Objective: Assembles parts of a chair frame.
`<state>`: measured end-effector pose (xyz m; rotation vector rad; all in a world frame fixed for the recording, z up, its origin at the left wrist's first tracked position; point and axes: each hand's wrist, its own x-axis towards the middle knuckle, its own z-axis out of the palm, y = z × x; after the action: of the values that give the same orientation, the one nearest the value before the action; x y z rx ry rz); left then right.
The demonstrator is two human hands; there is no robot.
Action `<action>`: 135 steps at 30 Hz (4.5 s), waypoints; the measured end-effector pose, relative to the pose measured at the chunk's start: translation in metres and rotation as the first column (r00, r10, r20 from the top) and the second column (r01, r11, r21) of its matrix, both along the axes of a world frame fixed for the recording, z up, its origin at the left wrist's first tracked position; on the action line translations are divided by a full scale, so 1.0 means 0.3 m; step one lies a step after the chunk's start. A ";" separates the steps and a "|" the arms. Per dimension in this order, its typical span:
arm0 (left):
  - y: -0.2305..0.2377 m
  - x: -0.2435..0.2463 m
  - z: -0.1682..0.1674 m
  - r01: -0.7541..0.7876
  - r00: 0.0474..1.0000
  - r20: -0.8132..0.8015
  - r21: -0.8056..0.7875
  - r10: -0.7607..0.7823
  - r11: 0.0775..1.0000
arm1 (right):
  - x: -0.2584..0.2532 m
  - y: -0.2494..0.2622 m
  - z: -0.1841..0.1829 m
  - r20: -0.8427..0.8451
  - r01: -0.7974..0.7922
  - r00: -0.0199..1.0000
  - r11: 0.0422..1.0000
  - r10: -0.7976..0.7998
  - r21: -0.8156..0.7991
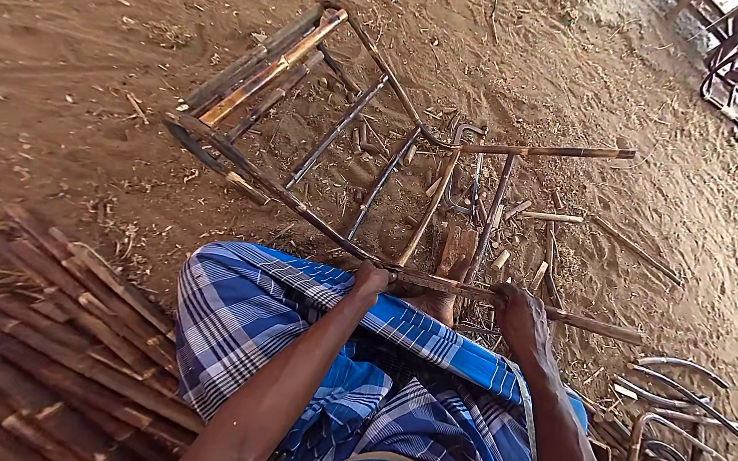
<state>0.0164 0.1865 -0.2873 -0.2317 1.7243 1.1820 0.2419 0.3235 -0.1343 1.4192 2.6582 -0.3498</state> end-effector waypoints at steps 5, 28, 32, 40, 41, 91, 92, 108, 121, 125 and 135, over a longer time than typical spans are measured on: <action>-0.005 0.073 0.115 0.285 0.759 -0.543 -0.217 -0.358 0.934 | 0.000 -0.011 0.000 0.001 0.024 1.000 1.000 -0.024 -0.002; 0.222 0.290 0.262 0.801 -0.188 -0.921 -0.345 -0.342 0.488 | 0.562 0.223 0.423 -0.290 0.080 0.943 0.956 -0.164 -0.282; 0.230 0.293 0.257 0.798 -0.191 -0.922 -0.347 -0.338 0.494 | 0.586 0.270 0.438 -0.252 0.115 0.952 0.968 -0.171 -0.221; 0.225 0.294 0.265 0.772 -0.213 -0.907 -0.384 -0.364 0.506 | 0.592 0.347 0.438 -0.187 0.066 0.977 0.979 -0.102 -0.193; 0.227 0.293 0.266 0.769 -0.216 -0.907 -0.386 -0.361 0.510 | 0.593 0.351 0.437 -0.194 0.048 0.977 0.981 -0.086 -0.190; 0.529 0.792 0.535 0.896 0.153 -0.931 -0.011 -0.333 0.443 | 0.573 0.419 0.395 -0.563 -0.146 0.826 0.956 -0.024 -0.255; 0.528 0.792 0.535 0.895 0.156 -0.932 -0.006 -0.327 0.446 | 0.575 0.424 0.395 -0.539 -0.184 0.842 0.946 0.012 -0.266; 0.521 0.783 0.551 0.897 0.161 -0.927 -0.005 -0.337 0.442 | 0.555 0.457 0.386 -0.274 -0.319 0.929 0.916 0.250 -0.244; 0.520 0.779 0.553 0.893 0.135 -0.927 -0.040 -0.350 0.449 | 0.521 0.451 0.392 -0.191 -0.133 0.978 0.962 0.088 -0.240; 0.524 0.786 0.543 0.869 0.044 -0.991 -0.023 -0.124 0.495 | 0.539 0.422 0.362 -0.479 0.091 0.863 0.982 -0.160 -0.164; 0.479 0.801 0.597 0.926 0.035 -0.995 0.066 0.089 0.371 | 0.638 0.199 0.333 -0.791 -0.024 0.600 0.986 -0.117 -0.164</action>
<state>0.2566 0.3301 -0.1081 2.1030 1.5860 1.3857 0.4334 0.3832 -0.0344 1.5197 3.0995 -1.5118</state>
